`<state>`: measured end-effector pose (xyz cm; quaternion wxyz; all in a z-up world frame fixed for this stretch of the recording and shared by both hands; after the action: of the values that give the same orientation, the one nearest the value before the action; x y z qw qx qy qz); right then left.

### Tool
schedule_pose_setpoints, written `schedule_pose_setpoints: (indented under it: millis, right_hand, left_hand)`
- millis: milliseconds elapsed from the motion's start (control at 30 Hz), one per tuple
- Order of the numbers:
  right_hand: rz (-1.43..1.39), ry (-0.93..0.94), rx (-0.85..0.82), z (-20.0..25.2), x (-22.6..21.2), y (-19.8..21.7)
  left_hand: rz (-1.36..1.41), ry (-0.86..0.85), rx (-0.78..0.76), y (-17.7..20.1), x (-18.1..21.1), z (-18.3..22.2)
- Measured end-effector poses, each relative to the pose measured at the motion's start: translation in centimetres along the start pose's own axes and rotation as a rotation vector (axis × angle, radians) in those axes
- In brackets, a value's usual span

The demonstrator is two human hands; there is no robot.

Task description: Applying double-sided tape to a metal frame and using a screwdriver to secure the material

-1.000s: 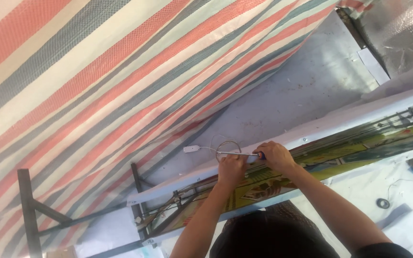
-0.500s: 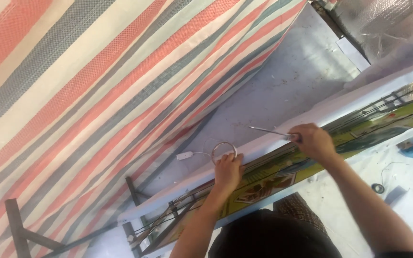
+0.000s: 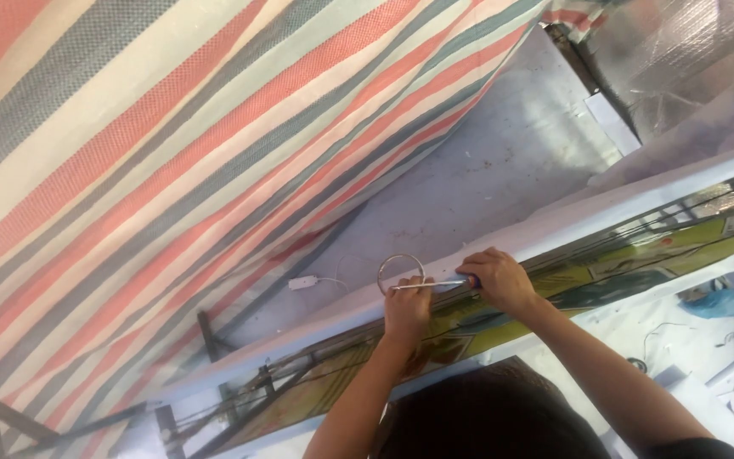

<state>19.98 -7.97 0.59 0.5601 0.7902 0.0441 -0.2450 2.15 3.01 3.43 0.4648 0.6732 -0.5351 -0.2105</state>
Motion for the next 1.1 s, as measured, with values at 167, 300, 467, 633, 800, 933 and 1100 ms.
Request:
schedule_pose_setpoints:
  millis: [167,300,467,633,800,933,1100]
  right_hand:
    - [-0.071,-0.131,-0.256,-2.1,-1.4,1.1]
    - [-0.074,-0.242,-0.411,-2.7,-0.6,-0.1]
    - [0.061,-0.325,-0.505,-3.4,0.0,-0.2]
    - [-0.005,-0.267,-0.507,-1.8,1.2,-1.0]
    - [0.12,-0.33,-0.425,0.0,7.5,-0.6]
    - [0.222,-0.422,-0.386,1.3,10.8,0.9]
    - [0.267,-0.263,-0.381,0.8,9.7,0.2]
  left_hand:
    - [0.0,0.046,-0.092,-4.5,-2.0,3.3]
    - [0.123,0.148,-0.178,-2.5,-1.9,1.8]
    - [0.138,0.281,-0.189,-3.2,-2.3,1.8]
    - [0.077,0.174,-0.224,-2.6,-0.3,0.5]
    - [0.067,0.04,-0.268,-0.9,4.2,-0.7]
    - [-0.079,-0.044,-0.225,-1.0,5.1,0.3]
    - [-0.145,-0.053,-0.201,-0.6,6.3,0.4]
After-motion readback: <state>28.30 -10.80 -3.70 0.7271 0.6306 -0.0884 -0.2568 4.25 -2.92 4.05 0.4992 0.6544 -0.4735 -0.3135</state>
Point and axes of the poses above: each hand's wrist, its own z-axis away from the middle knuckle, its own y-axis out of the back of the hand, x = y × z, the point moved 5 cm from there along -z, towards the middle knuckle, and after that the axes turned 14 degrees about x, right-handed, at the moved point
